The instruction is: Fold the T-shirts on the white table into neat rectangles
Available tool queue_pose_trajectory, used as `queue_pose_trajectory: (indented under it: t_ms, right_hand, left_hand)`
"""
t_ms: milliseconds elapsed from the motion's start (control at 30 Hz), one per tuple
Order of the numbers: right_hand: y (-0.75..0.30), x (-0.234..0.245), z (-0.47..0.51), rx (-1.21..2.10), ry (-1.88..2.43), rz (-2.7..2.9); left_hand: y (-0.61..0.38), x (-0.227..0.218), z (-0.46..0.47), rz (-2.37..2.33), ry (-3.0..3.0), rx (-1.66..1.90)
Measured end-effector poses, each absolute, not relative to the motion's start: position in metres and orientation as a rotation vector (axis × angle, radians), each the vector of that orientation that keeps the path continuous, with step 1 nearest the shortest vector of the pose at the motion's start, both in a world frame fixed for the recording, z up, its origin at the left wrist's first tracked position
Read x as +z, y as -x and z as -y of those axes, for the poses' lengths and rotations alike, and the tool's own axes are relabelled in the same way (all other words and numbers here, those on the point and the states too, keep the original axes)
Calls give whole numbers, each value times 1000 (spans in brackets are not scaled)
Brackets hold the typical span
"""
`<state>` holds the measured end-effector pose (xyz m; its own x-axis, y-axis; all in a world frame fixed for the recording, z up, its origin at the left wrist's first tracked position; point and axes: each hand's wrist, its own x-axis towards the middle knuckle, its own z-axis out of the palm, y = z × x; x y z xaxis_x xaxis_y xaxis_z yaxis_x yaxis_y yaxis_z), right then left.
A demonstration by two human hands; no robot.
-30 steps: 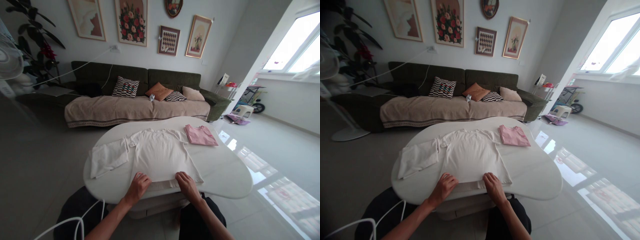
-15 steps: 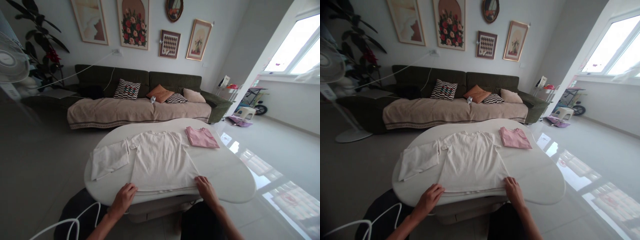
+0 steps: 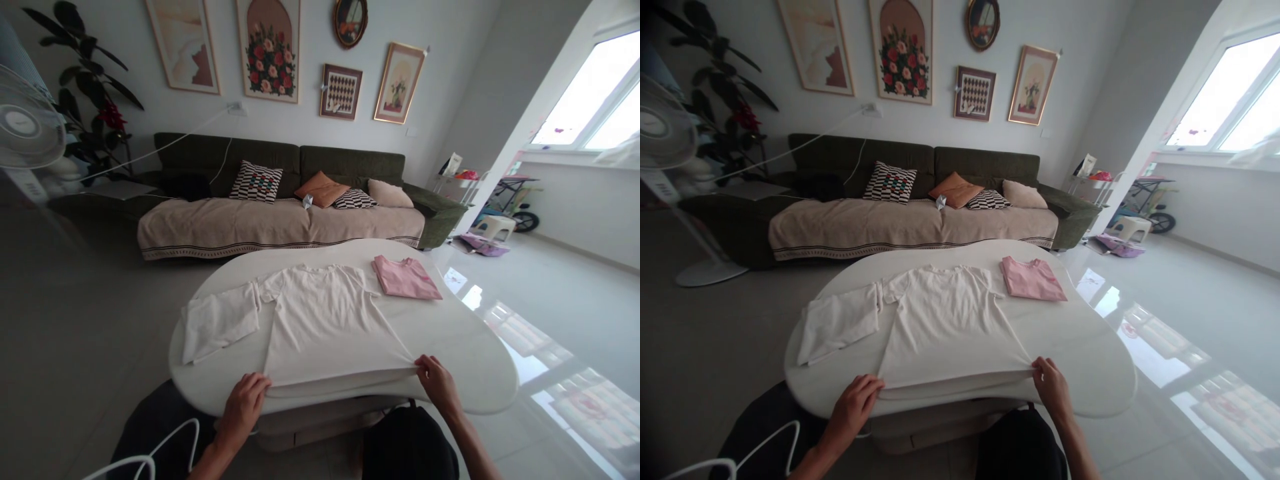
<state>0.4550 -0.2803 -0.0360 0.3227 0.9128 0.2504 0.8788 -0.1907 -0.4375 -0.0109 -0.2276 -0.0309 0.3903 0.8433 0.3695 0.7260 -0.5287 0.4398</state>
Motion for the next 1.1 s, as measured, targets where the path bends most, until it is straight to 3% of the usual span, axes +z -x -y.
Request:
queue_pose_trajectory:
  t_ms: [167, 400, 600, 800, 900, 1000, 1100]
  right_hand:
    - [-463, -38, 285, 190, 2117, 1648]
    - [-401, -34, 242, -110, 1984, 1801]
    - [-401, -53, 227, 112, 2162, 1918]
    - [-419, -61, 219, -107, 2379, 1521]
    - [-360, -46, 200, -236, 2170, 1492]
    - [-262, -42, 189, -103, 1710, 1789]
    - [-166, -69, 190, 104, 1547, 2041]
  left_hand:
    - [13, -29, 233, -1417, -2458, 769]
    - [-31, -23, 213, -1508, -2481, 830]
    - [-66, -23, 186, -1568, -2494, 401]
    - [-59, 1, 165, -1829, -2343, 136]
    - [-68, 25, 122, -1863, -2254, 163]
    - [-74, 40, 58, -1971, -2199, 251]
    - [-65, 40, -4, -2075, -2122, 221]
